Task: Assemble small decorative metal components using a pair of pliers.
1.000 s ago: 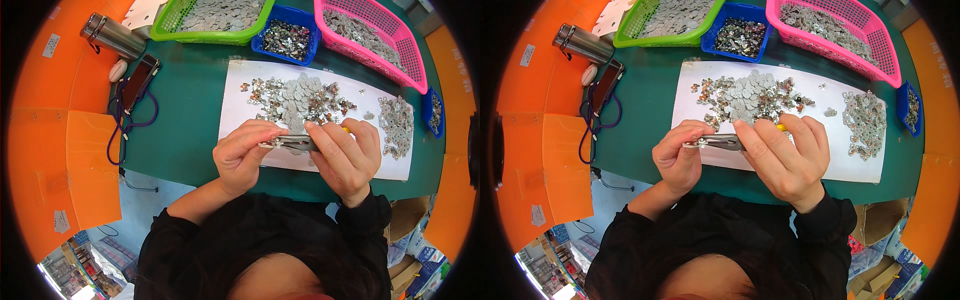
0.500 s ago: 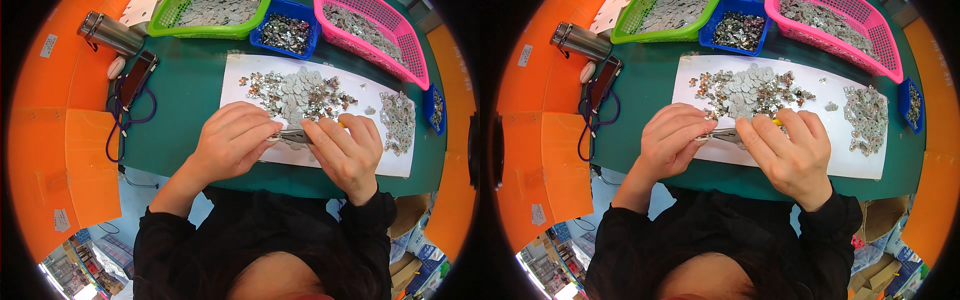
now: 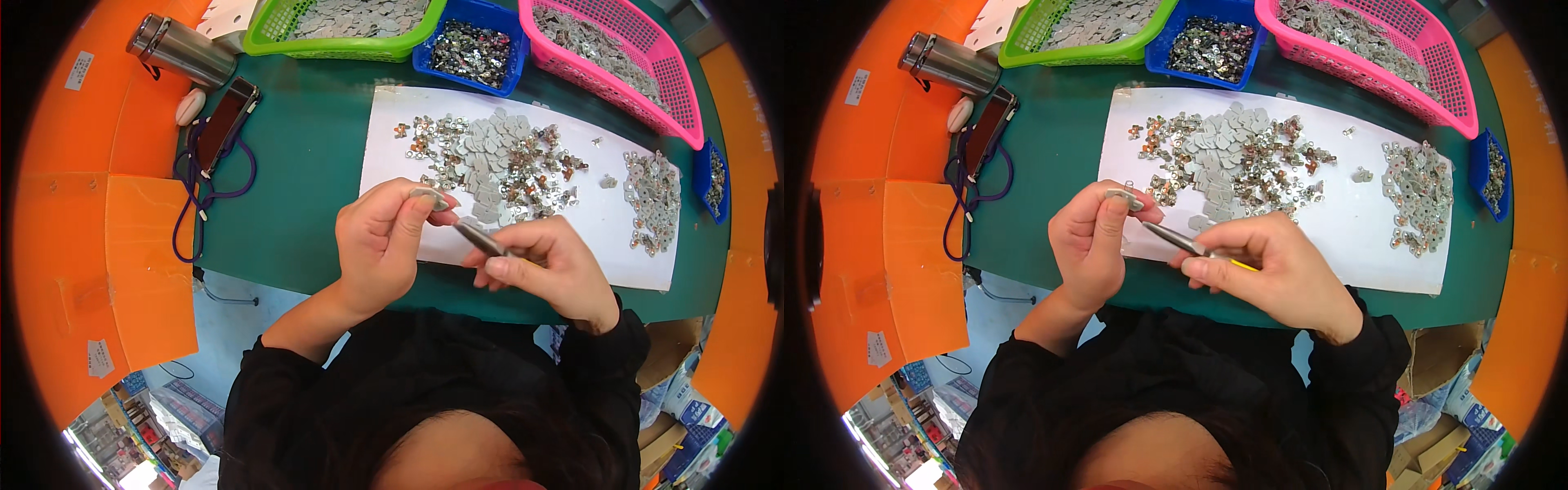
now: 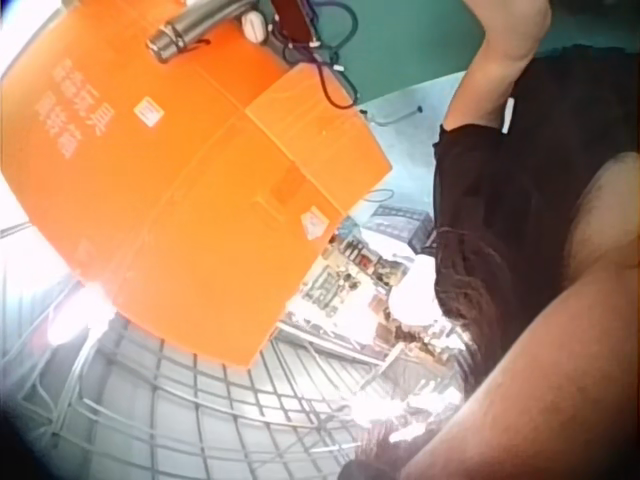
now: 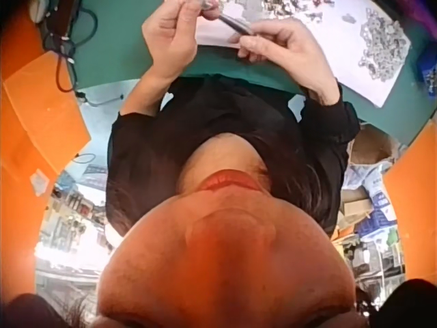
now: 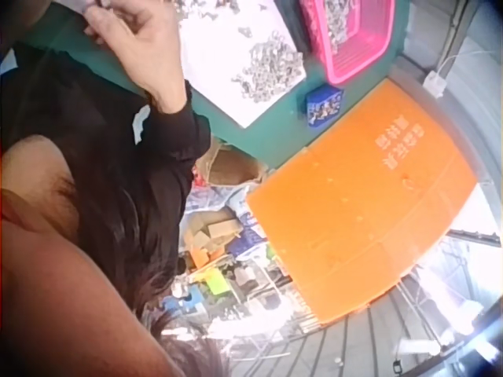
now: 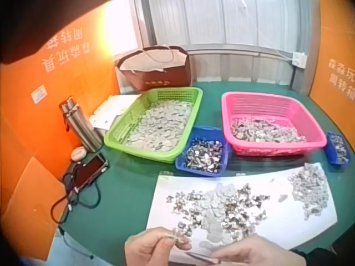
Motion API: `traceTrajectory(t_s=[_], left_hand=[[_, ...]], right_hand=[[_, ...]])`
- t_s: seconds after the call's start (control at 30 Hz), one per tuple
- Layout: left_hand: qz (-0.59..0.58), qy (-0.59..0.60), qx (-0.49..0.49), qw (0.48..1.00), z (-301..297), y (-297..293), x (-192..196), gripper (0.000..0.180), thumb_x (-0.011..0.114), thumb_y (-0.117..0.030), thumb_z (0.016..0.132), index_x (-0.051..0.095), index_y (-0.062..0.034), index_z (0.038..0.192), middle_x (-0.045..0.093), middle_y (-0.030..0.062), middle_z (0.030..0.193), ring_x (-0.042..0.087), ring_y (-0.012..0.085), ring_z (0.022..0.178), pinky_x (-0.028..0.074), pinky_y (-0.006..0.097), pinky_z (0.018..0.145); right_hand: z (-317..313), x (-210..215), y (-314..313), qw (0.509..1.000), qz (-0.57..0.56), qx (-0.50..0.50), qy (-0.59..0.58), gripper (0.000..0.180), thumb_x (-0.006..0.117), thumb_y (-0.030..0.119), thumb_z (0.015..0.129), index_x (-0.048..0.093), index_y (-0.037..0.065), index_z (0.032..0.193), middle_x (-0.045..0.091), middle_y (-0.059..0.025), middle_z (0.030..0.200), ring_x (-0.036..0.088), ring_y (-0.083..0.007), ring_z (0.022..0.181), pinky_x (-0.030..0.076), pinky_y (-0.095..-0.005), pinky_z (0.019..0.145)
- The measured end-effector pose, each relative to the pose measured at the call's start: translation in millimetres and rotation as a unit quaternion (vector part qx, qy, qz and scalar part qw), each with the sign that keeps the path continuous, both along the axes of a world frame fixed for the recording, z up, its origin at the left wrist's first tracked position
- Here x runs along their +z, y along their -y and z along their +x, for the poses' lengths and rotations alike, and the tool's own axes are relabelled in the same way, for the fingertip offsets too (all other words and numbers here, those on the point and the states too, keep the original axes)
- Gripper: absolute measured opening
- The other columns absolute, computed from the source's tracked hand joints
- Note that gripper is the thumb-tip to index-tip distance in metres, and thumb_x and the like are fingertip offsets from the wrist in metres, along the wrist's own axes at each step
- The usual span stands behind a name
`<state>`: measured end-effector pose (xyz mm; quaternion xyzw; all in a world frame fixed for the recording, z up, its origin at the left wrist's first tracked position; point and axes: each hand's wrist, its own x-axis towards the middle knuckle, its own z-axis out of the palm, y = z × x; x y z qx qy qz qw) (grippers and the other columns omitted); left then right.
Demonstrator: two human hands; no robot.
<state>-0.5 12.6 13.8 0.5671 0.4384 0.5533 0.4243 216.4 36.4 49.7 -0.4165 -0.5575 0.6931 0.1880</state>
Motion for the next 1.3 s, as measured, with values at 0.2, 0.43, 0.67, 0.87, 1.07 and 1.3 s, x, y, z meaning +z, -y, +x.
traceTrajectory(t_s=[0.2,0.43,0.67,0.87,1.07,1.3], left_hand=[[0.027,-0.071,-0.025,0.997,-1,4,4,0.022,0.051,-0.009,0.104,0.065,0.0061,0.096,0.071,0.0133,0.091,0.067,0.0182,0.085,0.054,0.031,0.08],[0.115,-0.099,-0.032,0.988,-3,0,-2,0.019,0.051,-0.006,0.102,0.064,0.0061,0.093,0.07,0.0139,0.089,0.068,0.0216,0.081,0.055,0.033,0.077],[0.152,-0.172,0.001,0.973,-3,3,-3,0.019,0.052,-0.003,0.101,0.06,0.0051,0.086,0.067,0.0122,0.08,0.066,0.0206,0.075,0.055,0.032,0.073],[0.093,-0.164,0.031,0.982,5,7,-10,0.02,0.051,-0.006,0.102,0.059,0.0033,0.085,0.063,0.0109,0.076,0.061,0.0163,0.067,0.049,0.027,0.065],[0.029,-0.064,0.022,0.997,5,-1,-14,0.026,0.048,-0.013,0.106,0.057,0.002,0.087,0.06,0.0074,0.08,0.055,0.012,0.071,0.045,0.025,0.066],[-0.038,0.003,-0.05,0.998,10,6,-4,0.028,0.047,-0.017,0.107,0.054,0.0006,0.087,0.055,0.0044,0.079,0.052,0.0097,0.071,0.044,0.024,0.067]], right_hand=[[-1,-6,-8,0.982,-0.147,0.054,-0.109,0.03,0.061,0.024,0.1,0.073,-0.002,0.11,0.07,-0.0026,0.081,0.062,-0.0065,0.069,0.049,-0.0201,0.064],[2,-10,-9,0.973,-0.178,0.073,-0.129,0.03,0.061,0.024,0.101,0.074,-0.002,0.106,0.067,-0.0022,0.071,0.06,-0.0074,0.06,0.045,-0.0206,0.056],[-1,0,-2,0.997,-0.04,0.066,-0.013,0.022,0.066,0.018,0.095,0.074,-0.002,0.099,0.068,-0.0073,0.07,0.06,-0.011,0.059,0.048,-0.0246,0.056],[-16,-18,22,0.92,0.364,-0.067,0.126,0.015,0.072,0.007,0.086,0.073,0.0,0.099,0.069,-0.0101,0.074,0.065,-0.0144,0.063,0.049,-0.0268,0.059],[-5,-7,15,0.957,0.265,-0.044,0.109,0.016,0.07,0.005,0.086,0.072,-0.002,0.1,0.073,-0.0117,0.085,0.068,-0.0162,0.072,0.05,-0.0277,0.066],[-5,0,9,0.977,0.185,-0.034,0.105,0.016,0.071,0.006,0.086,0.072,-0.003,0.099,0.073,-0.012,0.087,0.064,-0.0145,0.073,0.047,-0.0268,0.066]])
